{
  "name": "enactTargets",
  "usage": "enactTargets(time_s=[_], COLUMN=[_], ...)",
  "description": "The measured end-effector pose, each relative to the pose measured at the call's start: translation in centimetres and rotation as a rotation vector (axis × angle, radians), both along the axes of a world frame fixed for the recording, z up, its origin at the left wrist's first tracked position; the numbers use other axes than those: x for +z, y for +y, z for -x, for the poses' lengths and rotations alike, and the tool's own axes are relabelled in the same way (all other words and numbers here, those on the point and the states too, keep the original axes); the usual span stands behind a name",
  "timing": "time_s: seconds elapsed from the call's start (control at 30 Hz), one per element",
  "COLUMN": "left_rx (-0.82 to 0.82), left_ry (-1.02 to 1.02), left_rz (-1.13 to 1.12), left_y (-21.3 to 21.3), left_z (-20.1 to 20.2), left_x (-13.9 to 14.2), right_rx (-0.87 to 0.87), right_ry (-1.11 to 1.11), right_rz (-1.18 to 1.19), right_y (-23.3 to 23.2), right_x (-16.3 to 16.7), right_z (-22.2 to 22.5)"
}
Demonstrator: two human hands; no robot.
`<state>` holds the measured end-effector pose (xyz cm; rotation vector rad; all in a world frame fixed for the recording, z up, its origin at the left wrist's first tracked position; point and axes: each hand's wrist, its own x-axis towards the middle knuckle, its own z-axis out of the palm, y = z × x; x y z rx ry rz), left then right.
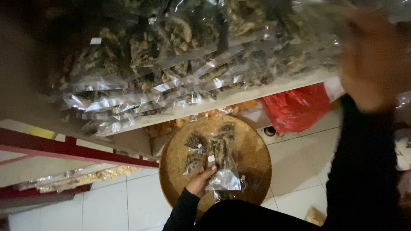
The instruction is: The person lifts vacuum-sealed plastic bags of dried goods from a large round woven tray and arranges them in rows on a red shelf above, pressing the bags into place one at a time. Once the tray is empty, the person carries the tray away from the shelf.
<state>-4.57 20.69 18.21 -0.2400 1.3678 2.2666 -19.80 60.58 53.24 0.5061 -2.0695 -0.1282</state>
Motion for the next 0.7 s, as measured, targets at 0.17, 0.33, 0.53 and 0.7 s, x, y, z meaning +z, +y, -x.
enactTargets(time_s=[0.17, 0.33, 0.53, 0.7], left_rx=[0.001, 0.079, 0.126, 0.231], left_ry=[-0.011, -0.082, -0.019, 0.223], left_rz=[-0.099, -0.164, -0.352, -0.32], left_y=[1.8, 2.4, 5.4, 9.7], left_z=[-0.9, -0.7, 1.1, 3.2], left_x=[4.6, 8.9, 13.7, 16.4], right_rx=[0.05, 0.14, 0.35, 0.612], right_ry=[-0.324, -0.246, -0.15, -0.776], right_rz=[0.04, 0.019, 0.446, 0.934], right_y=[-0.9, 0.3, -2.9, -9.8], right_x=[-0.7, -2.0, -4.7, -13.6], right_z=[10.8, 12.3, 0.6, -11.5])
